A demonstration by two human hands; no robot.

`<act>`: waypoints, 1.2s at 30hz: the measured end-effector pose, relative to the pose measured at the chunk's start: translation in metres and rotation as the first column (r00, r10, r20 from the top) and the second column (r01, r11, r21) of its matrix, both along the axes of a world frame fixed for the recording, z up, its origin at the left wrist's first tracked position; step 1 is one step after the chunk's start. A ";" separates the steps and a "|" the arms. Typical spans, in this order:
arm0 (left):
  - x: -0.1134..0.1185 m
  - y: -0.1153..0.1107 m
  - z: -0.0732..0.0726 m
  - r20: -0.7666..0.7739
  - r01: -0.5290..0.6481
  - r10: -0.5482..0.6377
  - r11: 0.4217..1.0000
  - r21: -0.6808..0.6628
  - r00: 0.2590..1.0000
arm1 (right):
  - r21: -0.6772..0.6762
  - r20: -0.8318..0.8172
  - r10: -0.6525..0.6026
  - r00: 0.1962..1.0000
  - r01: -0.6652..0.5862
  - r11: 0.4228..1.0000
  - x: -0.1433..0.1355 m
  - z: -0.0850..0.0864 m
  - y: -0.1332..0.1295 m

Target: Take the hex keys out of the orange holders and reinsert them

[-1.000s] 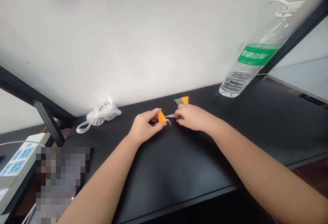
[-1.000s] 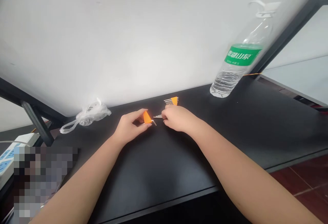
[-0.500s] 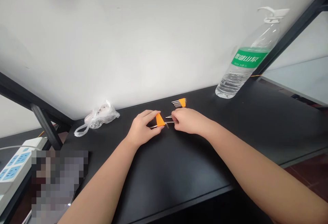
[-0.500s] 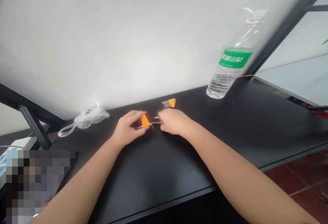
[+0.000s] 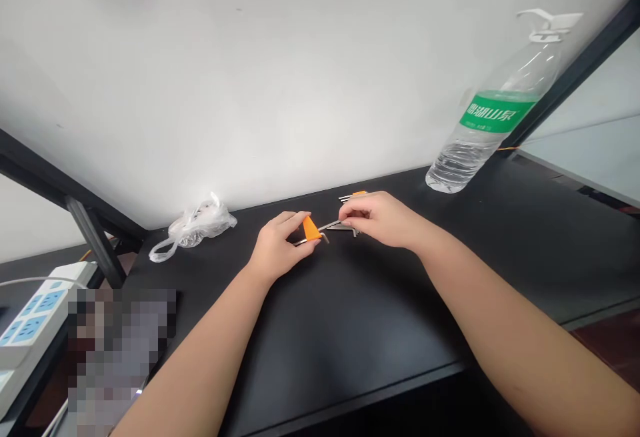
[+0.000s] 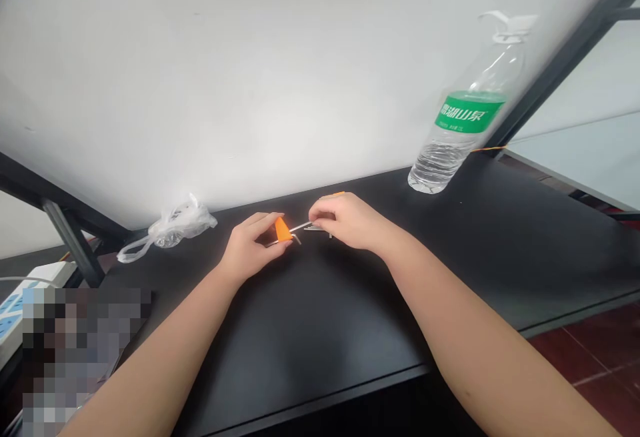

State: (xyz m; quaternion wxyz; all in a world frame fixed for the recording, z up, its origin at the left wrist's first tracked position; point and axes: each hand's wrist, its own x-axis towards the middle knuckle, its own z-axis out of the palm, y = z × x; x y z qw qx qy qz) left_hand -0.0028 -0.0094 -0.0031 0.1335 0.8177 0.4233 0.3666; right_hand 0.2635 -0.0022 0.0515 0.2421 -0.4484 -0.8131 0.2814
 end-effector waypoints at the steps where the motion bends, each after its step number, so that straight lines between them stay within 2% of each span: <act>1: 0.000 0.000 0.000 -0.003 0.005 -0.005 1.000 0.002 1.000 | 0.020 0.002 0.009 1.000 -0.009 1.000 -0.001 0.000 0.000; 7: -0.001 0.001 0.000 -0.025 0.033 -0.033 0.999 0.005 0.999 | 0.088 0.007 0.090 0.996 -0.090 0.992 -0.010 -0.004 -0.004; 10: 0.000 0.001 0.001 -0.048 0.035 -0.035 0.999 0.006 0.998 | -0.015 -0.063 0.091 0.994 -0.092 0.996 -0.023 -0.011 -0.008; 14: 0.001 -0.001 0.005 -0.111 0.062 -0.062 0.998 -0.005 0.992 | -0.196 -0.185 0.094 0.978 -0.130 0.972 -0.037 -0.022 -0.011; 17: 0.002 -0.001 0.005 -0.126 0.058 -0.057 0.998 0.003 0.990 | -0.234 -0.222 0.059 0.973 -0.112 0.966 -0.033 -0.024 -0.007; 19: 0.001 -0.001 0.002 -0.127 0.034 -0.033 0.999 0.010 0.991 | -0.170 -0.136 0.001 0.991 -0.025 0.985 -0.024 -0.025 -0.001; 21: 0.001 -0.001 -0.001 -0.117 0.014 -0.012 1.000 0.015 0.993 | -0.029 0.057 -0.062 0.996 0.064 0.998 -0.014 -0.026 0.007; 24: 0.001 -0.003 -0.002 -0.097 0.016 -0.016 1.000 -0.007 0.995 | 0.095 0.278 -0.098 0.956 0.074 0.993 -0.002 -0.033 0.019; 27: 0.002 -0.005 0.000 -0.097 0.013 -0.017 0.999 -0.041 0.995 | 0.076 0.372 -0.066 0.926 0.040 0.996 0.001 -0.041 0.024; 31: 0.004 -0.005 0.003 -0.118 -0.015 0.012 0.999 -0.031 0.993 | 0.056 0.446 -0.081 0.891 0.062 0.996 -0.003 -0.046 0.020; 34: 0.004 -0.004 0.003 -0.147 -0.040 0.037 0.999 -0.015 0.988 | 0.060 0.490 -0.109 0.865 0.091 0.994 -0.007 -0.043 0.015; 36: 0.004 -0.004 0.003 -0.167 -0.053 0.050 0.999 -0.010 0.985 | 0.051 0.460 -0.116 0.880 0.105 0.993 -0.008 -0.037 0.012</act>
